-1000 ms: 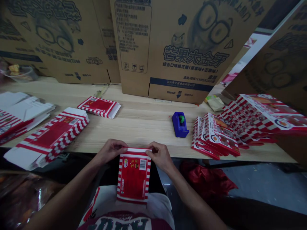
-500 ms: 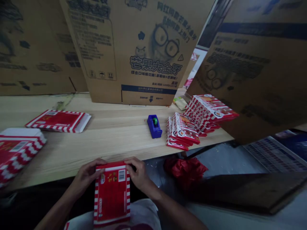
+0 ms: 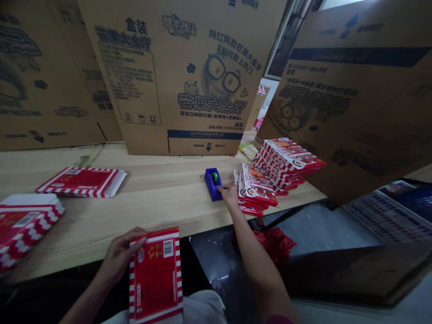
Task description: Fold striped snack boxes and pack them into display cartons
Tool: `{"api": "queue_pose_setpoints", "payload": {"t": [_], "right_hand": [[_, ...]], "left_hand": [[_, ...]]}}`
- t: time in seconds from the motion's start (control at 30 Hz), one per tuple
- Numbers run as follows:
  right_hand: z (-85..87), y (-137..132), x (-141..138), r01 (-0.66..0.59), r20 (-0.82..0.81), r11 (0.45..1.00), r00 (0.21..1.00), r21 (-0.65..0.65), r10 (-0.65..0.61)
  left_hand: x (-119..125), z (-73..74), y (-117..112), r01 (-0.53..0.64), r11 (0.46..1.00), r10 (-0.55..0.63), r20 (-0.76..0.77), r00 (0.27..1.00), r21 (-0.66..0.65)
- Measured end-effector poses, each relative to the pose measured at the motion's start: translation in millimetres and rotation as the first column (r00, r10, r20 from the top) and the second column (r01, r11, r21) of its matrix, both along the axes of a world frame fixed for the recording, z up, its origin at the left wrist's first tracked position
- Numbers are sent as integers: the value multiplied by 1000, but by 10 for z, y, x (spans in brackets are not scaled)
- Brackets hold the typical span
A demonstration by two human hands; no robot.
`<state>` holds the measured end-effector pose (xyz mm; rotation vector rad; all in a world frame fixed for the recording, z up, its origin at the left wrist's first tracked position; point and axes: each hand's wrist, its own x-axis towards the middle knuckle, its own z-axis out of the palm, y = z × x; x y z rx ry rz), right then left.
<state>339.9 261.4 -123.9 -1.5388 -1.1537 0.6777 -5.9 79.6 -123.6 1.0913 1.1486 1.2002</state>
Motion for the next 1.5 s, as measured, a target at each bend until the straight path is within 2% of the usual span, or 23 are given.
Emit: {"api": "queue_pose_setpoints", "payload": {"t": [0.17, 0.37, 0.53, 0.63, 0.73, 0.8, 0.83, 0.87, 0.9, 0.93, 0.97, 1.0, 1.07, 1.13, 1.17, 1.2, 1.27, 1.33, 1.37, 1.4, 1.43, 1.47, 1.5], "right_hand": [[-112, -24, -114, 63, -164, 998, 985, 18, -60], [-282, -325, -162, 146, -242, 980, 964, 133, -110], [-448, -458, -147, 197, -142, 962, 975, 191, -171], [-449, -513, -146, 189, -90, 963, 981, 190, -174], [-314, -623, -324, 100, -66, 977, 994, 186, -89], [-143, -712, -588, -188, -65, 972, 978, 141, 199], [-40, -755, -754, -404, -65, 909, 909, 104, 412], [66, -793, -930, -620, -65, 782, 779, 64, 624], [169, -821, -1107, -786, -57, 618, 616, 29, 786], [260, -839, -1273, -882, -27, 472, 472, -1, 881], [333, -843, -1421, -922, 31, 387, 386, -27, 922], [386, -834, -1545, -932, 104, 358, 352, -54, 930], [428, -789, -1715, -908, 222, 402, 371, -115, 902], [404, -737, -1804, -877, 191, 437, 402, -200, 895], [378, -719, -1834, -875, 98, 416, 404, -248, 909], [347, -712, -1863, -886, -39, 364, 391, -288, 920], [286, -726, -1933, -935, -387, 173, 290, -308, 875], [247, -763, -2030, -970, -687, -45, 137, -239, 714], [241, -779, -2089, -975, -771, -95, 96, -199, 629], [244, -788, -2155, -981, -815, -81, 100, -176, 570], [256, -788, -2227, -985, -830, -14, 136, -171, 540], [274, -777, -2305, -982, -824, 81, 186, -170, 536], [297, -756, -2390, -973, -801, 168, 227, -160, 553]], "left_hand": [[-64, 70, 106, 2, 992, 16, -143, 990, 126], [-254, 181, 309, -2, 977, 72, -321, 944, 212], [-382, 323, 469, 148, 971, -57, -417, 907, 189], [-405, 418, 508, 213, 965, -128, -434, 892, 152], [-382, 484, 519, 232, 966, -154, -471, 869, 113], [-348, 493, 536, 251, 964, -181, -483, 857, 84], [-330, 485, 548, 261, 962, -194, -486, 852, 74], [-315, 470, 561, 275, 959, -208, -491, 846, 68], [-304, 450, 571, 288, 955, -218, -500, 838, 66], [-300, 428, 577, 296, 953, -222, -510, 831, 68], [-303, 409, 576, 301, 951, -223, -517, 826, 71], [-313, 394, 568, 304, 950, -222, -520, 825, 76], [-356, 389, 531, 303, 948, -217, -506, 835, 94], [-415, 426, 473, 300, 944, -204, -474, 856, 135], [-446, 459, 441, 310, 937, -209, -453, 867, 161], [-476, 500, 408, 326, 927, -222, -429, 876, 186], [-535, 591, 346, 379, 897, -275, -383, 882, 229], [-601, 665, 292, 418, 871, -324, -340, 883, 256], [-642, 686, 269, 398, 878, -311, -315, 896, 266], [-691, 692, 248, 337, 901, -258, -287, 922, 273], [-748, 683, 230, 227, 934, -158, -253, 955, 275], [-815, 662, 215, 62, 960, -4, -210, 978, 274], [-893, 633, 202, -135, 954, 182, -159, 970, 267]]}}
